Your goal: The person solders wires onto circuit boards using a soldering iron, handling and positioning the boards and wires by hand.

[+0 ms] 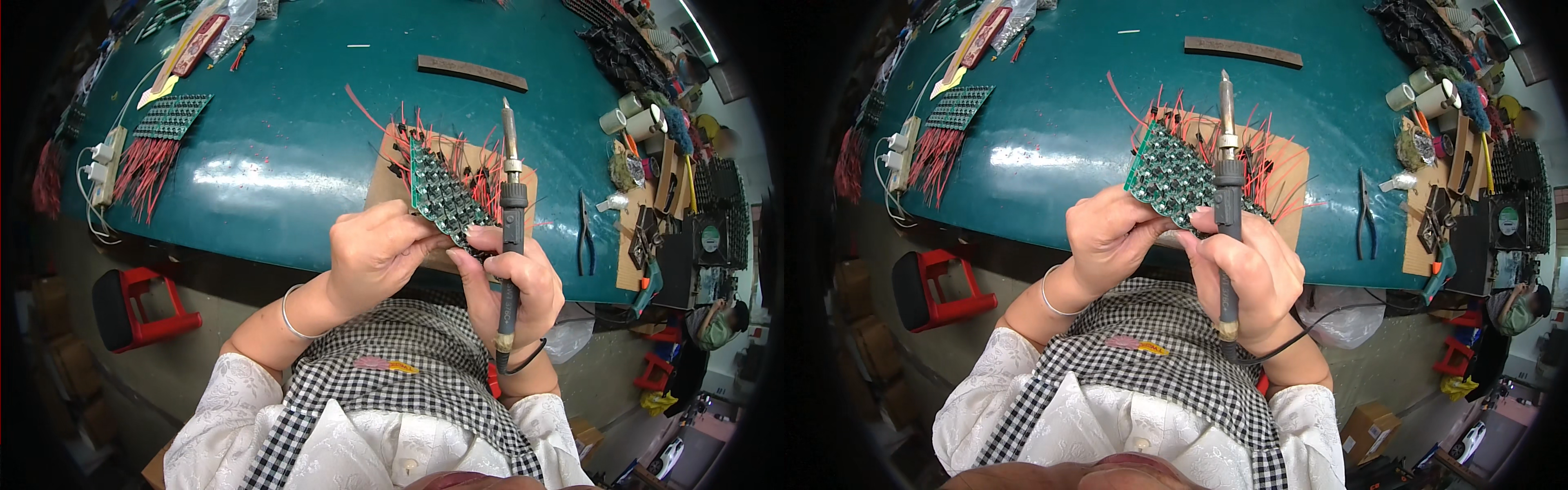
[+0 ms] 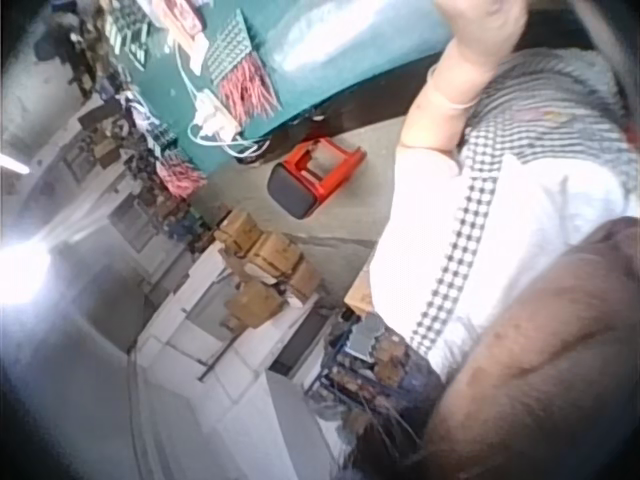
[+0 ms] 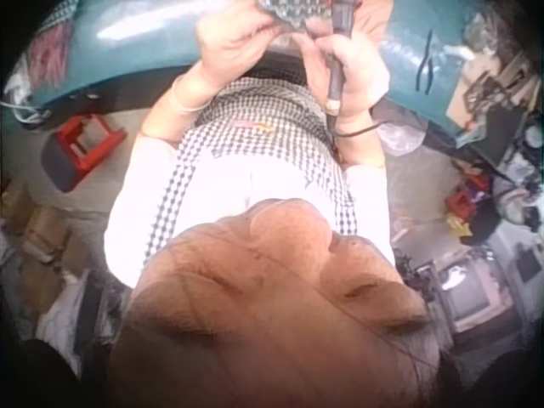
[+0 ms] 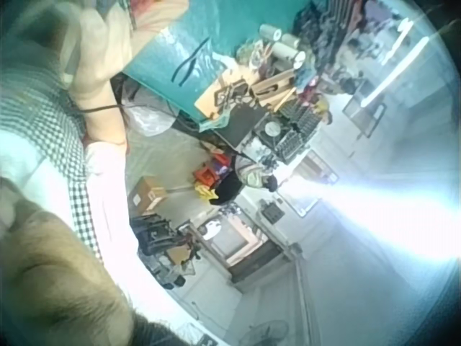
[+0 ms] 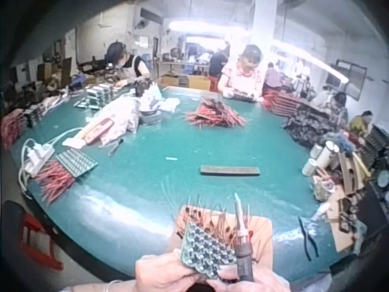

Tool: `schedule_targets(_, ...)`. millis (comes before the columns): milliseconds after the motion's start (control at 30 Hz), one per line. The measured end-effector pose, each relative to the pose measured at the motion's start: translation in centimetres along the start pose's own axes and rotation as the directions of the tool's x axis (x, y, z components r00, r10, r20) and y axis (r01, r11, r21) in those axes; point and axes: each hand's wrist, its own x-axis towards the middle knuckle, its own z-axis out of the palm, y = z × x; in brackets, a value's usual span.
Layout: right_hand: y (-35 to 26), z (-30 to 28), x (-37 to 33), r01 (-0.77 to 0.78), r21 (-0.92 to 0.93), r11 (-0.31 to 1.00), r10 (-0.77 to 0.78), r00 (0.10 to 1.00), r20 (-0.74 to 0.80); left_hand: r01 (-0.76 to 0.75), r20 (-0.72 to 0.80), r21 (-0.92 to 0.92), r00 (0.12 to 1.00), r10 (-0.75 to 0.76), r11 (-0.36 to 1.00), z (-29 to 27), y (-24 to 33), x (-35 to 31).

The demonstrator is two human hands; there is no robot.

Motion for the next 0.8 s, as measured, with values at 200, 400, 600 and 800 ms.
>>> schedule_targets(200,0.1,0.1,0.5,0.063,-0.003,0.998,-0.063,0.998,-0.001,-0.073,-0.006,0.036,0.997,0.073,0.997,0.0,-0.4,0.3)
schedule_targets(400,0.3,0.6,1.0,0.069,0.043,0.997,-0.069,0.998,-0.01,-0.112,-0.012,0.069,0.994,0.113,0.991,-0.4,-0.4,0.5)
schedule_targets(600,1.1,-0.5,3.8,0.261,-0.001,0.965,-0.261,0.964,0.047,-0.099,-0.087,0.044,0.991,0.102,0.994,0.1,-0.2,1.9)
schedule_targets(800,4.1,-0.4,7.0,0.41,0.076,0.909,-0.416,0.905,0.093,-0.028,-0.271,0.048,0.962,0.04,0.998,1.0,-1.0,4.4)
